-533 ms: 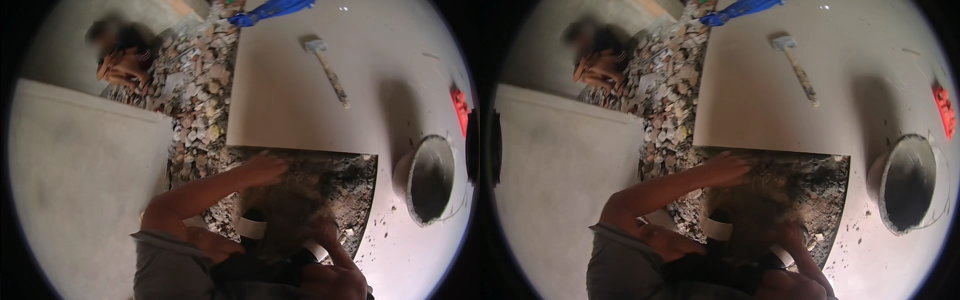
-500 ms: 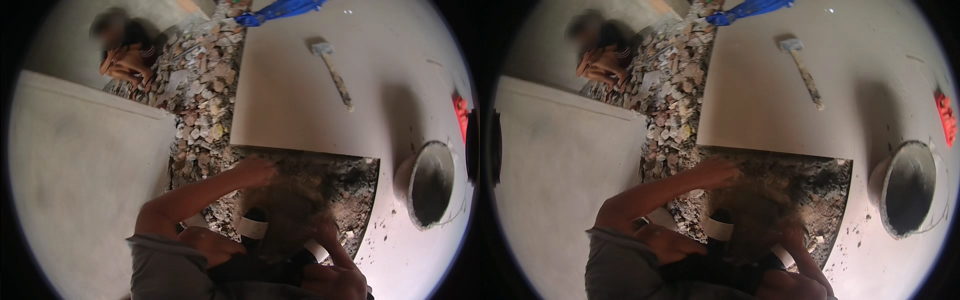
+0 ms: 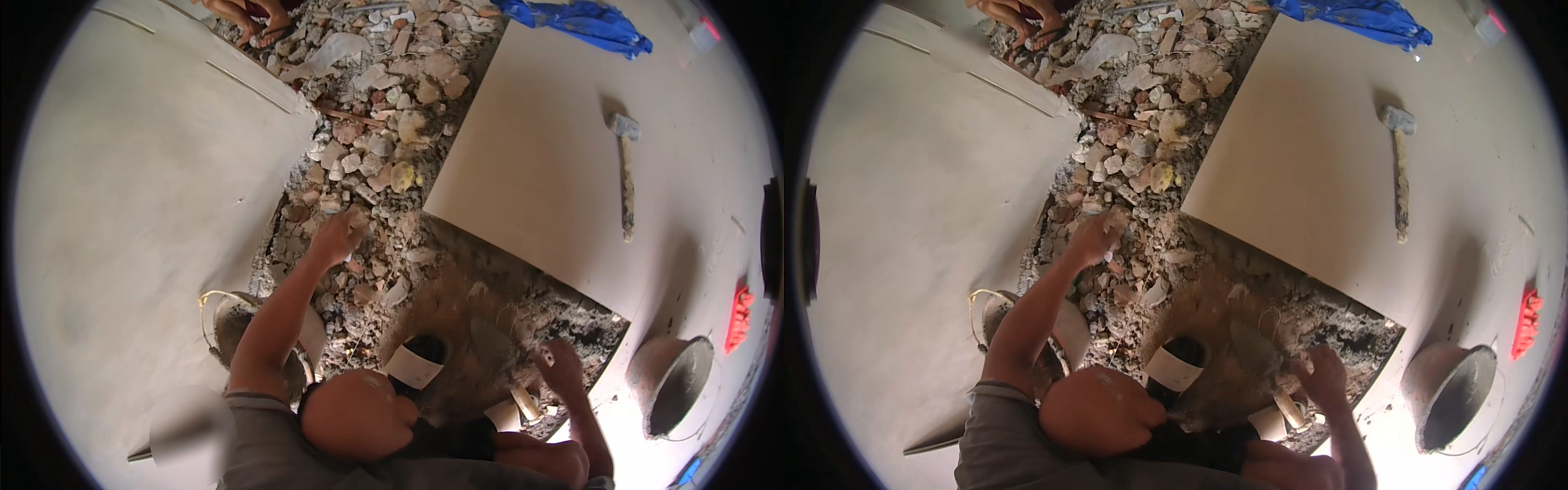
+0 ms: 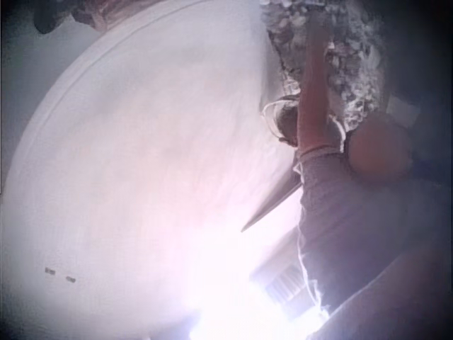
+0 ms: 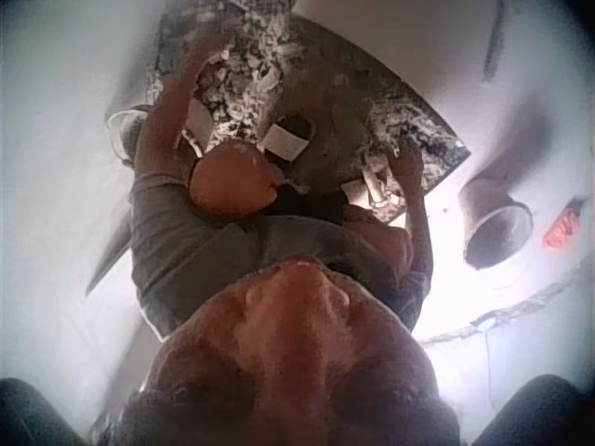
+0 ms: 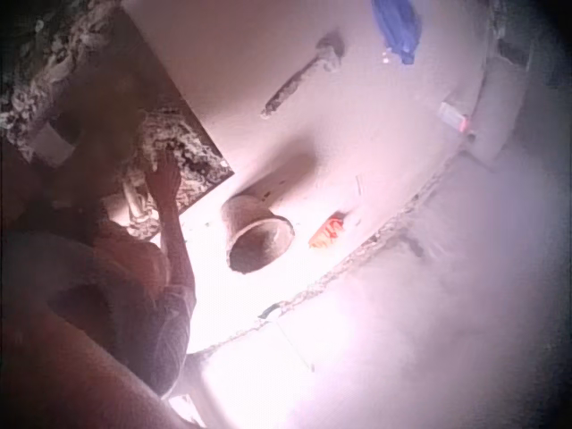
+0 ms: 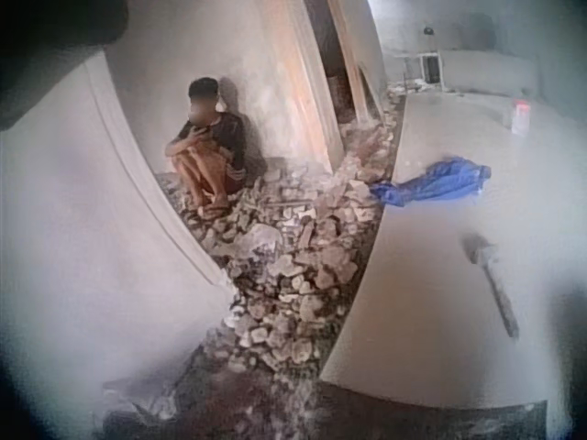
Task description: The person places a large floor tile onto a prepared bed of mortar, using a rubber mallet to tap it into position and a hammer to break up debris. The person adjusts the tile's alignment and continues to secure it.
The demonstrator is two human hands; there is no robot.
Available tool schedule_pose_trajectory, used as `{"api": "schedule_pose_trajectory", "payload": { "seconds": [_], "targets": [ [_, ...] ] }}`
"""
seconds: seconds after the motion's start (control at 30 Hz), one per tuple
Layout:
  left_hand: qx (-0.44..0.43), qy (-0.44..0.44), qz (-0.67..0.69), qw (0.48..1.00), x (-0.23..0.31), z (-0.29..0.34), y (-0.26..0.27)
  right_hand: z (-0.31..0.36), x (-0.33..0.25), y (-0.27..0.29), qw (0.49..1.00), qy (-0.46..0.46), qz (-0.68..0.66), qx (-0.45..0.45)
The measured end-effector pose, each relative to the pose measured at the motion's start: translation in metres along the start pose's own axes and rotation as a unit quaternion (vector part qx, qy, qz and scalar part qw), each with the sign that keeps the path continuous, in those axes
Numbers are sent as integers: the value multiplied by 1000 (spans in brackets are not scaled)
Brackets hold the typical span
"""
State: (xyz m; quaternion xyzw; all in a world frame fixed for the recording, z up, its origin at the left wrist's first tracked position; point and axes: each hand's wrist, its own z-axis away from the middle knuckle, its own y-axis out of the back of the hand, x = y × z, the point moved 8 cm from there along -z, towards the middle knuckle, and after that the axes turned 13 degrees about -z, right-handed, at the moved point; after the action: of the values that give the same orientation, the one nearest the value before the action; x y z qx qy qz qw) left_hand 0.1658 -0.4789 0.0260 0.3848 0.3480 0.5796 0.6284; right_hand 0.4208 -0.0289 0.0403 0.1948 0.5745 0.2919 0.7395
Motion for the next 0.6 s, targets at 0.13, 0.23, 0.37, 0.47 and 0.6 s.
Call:
{"api": "schedule_pose_trajectory", "payload": {
  "seconds": [0.13,0.23,0.37,0.47,0.6],
  "targets": [
    [158,16,-16,987,-6,-113,24,-108,-51,46,992,60,110,-19],
    [225,55,-39,972,-15,-189,38,-207,-81,56,978,95,185,22],
    [204,93,-107,969,-37,-274,59,-335,-99,39,962,93,235,100],
    [135,86,-164,973,-45,-300,61,-403,-106,22,961,69,227,142],
    [37,79,-165,982,-43,-309,56,-490,-126,15,966,71,194,155]
  ]
}}
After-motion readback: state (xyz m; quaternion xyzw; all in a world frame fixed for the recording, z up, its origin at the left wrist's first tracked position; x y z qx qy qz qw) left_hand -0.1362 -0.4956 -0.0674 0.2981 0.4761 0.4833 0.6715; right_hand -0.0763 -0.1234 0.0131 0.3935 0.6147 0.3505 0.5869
